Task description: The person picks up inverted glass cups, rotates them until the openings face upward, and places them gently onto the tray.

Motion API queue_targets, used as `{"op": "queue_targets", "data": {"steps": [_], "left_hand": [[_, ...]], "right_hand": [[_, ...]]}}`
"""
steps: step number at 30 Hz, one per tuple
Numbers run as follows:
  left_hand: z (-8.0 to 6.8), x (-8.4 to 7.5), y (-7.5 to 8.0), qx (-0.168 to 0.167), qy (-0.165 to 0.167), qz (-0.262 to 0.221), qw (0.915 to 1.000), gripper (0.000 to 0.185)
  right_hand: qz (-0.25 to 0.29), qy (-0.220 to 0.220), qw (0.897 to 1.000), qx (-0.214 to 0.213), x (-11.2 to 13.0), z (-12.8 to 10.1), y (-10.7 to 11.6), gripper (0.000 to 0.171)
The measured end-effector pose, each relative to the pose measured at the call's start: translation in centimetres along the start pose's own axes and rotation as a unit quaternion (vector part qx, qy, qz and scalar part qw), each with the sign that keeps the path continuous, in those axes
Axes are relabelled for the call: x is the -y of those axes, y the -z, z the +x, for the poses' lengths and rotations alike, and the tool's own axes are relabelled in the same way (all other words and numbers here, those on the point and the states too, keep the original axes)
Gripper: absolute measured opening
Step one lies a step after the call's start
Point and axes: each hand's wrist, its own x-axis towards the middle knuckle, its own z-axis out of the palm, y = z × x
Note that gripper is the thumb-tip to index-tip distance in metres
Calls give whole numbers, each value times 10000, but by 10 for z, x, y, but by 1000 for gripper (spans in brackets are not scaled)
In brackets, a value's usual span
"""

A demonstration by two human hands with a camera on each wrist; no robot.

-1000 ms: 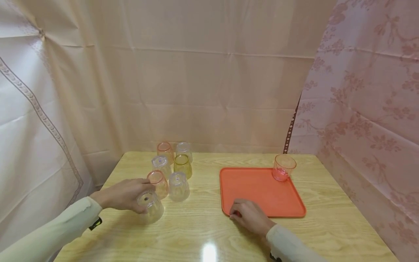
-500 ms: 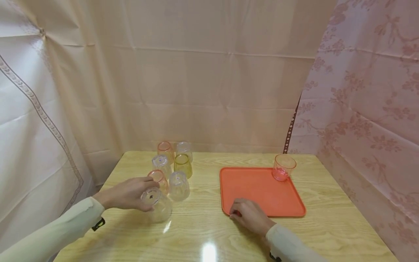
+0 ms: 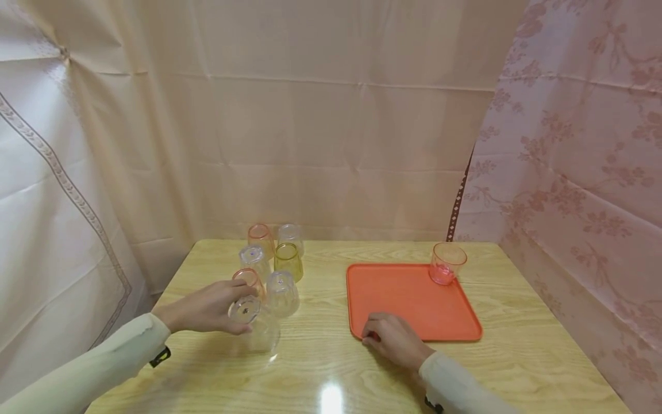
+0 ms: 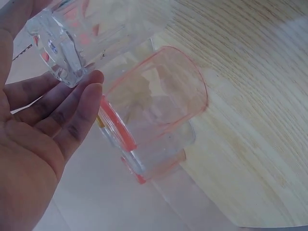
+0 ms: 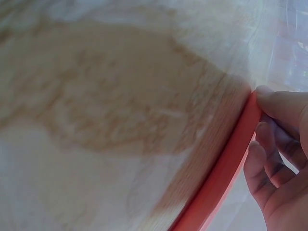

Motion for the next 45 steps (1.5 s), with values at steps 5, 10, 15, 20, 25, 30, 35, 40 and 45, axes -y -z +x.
{"op": "queue_targets", "data": {"steps": [5, 10, 15, 20, 25, 30, 35, 40, 45], "left_hand": [[2, -3, -2, -118, -15, -78, 9999, 50], [4, -5, -6, -246, -82, -147, 9996, 55], [8, -8, -11, -433, -192, -118, 9988, 59], [12, -13, -13, -560, -158, -175, 9982, 60], [15, -16, -15, -646, -157, -181, 9976, 58], [21, -19, -16, -625, -126, -252, 9976, 58], [26, -23, -19, -691, -119, -226, 9973, 60], [29, -25, -25, -740, 14, -385, 9965, 62], [33, -29, -26, -850, 51, -404, 9955, 62]], "right_hand": [[7, -6, 10000, 44, 1, 0, 1, 12], [4, 7, 9999, 104, 2, -1, 1, 11], [-12, -60, 9999, 144, 4, -1, 2, 10], [-41, -152, 9997, 190, 4, -1, 2, 10], [-72, -157, 9996, 237, 4, -1, 3, 9], [-125, -197, 9992, 324, 4, 0, 5, 9], [-140, -182, 9991, 369, 5, 0, 6, 10], [-155, -201, 9988, 409, 7, 0, 7, 10], [-234, -212, 9985, 446, 6, 3, 8, 10]]}}
